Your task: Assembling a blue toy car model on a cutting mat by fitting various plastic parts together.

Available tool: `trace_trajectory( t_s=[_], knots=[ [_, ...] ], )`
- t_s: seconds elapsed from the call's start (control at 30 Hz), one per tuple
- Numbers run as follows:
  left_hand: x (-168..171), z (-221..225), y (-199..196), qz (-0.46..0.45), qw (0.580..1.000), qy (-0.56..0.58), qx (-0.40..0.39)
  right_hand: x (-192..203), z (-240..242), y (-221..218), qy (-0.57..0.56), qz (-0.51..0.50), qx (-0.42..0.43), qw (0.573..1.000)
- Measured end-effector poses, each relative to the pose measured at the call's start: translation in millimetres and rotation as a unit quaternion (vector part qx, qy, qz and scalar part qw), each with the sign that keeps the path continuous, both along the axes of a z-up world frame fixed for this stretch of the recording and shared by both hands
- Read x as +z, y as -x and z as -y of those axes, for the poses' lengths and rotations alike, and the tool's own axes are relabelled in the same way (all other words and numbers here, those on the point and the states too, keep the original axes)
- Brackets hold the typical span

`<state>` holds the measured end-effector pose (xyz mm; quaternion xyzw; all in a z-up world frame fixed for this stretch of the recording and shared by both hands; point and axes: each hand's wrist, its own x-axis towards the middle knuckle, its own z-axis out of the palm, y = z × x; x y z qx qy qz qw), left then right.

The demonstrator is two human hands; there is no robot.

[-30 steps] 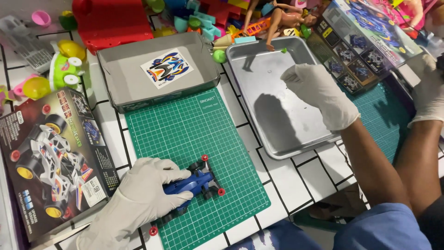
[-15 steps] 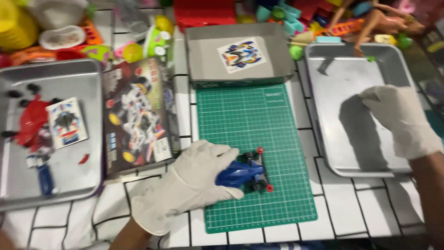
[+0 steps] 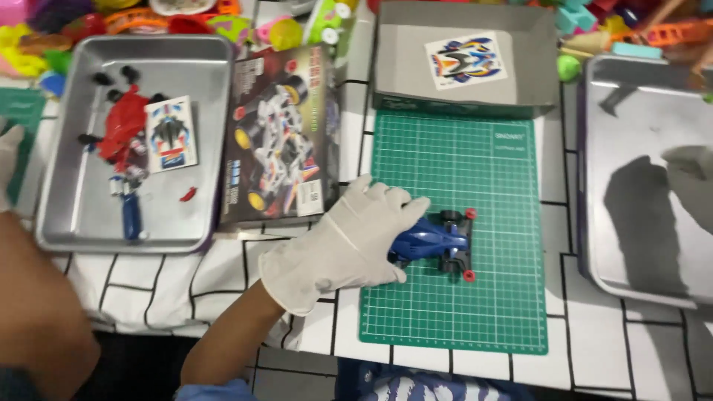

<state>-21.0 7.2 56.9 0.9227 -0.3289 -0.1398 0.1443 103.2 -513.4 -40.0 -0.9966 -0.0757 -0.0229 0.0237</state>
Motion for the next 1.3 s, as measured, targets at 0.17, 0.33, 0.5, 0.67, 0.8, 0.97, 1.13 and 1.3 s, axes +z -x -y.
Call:
trace_trajectory(
  t_s=[0.17,0.33,0.5,0.67,0.8,0.97,1.13,1.3],
  knots=[
    [-24.2,10.5,-13.8,0.091,0.987,-0.132,-0.029,0.6,6.2,6.8,0.034,0.033,-0.034,0.998],
    [-52.2,3.1,-18.0,0.117,0.988,-0.100,-0.026,35.9,-17.2,18.7,-0.069,-0.023,-0.087,0.994],
    [-59.2,1.3,-17.1,0.153,0.981,-0.117,-0.026,44.1,-20.2,10.3,-0.097,-0.054,-0.053,0.992],
    [-61.4,0.1,-18.6,0.133,0.987,-0.087,-0.018,48.8,-24.8,2.8,-0.130,-0.084,-0.087,0.984],
    [-63.1,0.8,-17.2,0.130,0.985,-0.117,-0.012,48.6,-23.7,-4.0,-0.153,-0.094,-0.111,0.977],
    [-61.5,0.0,-18.1,0.123,0.988,-0.091,-0.013,35.5,-9.0,-13.3,-0.119,-0.086,-0.088,0.985],
    [-53.5,-0.2,-17.4,0.134,0.986,-0.091,-0.027,26.8,-0.1,-16.2,-0.079,-0.059,-0.045,0.994],
    [-45.0,2.3,-18.4,0.099,0.989,-0.112,-0.022,45.8,-30.2,-10.7,-0.089,-0.093,-0.091,0.987]
  ],
)
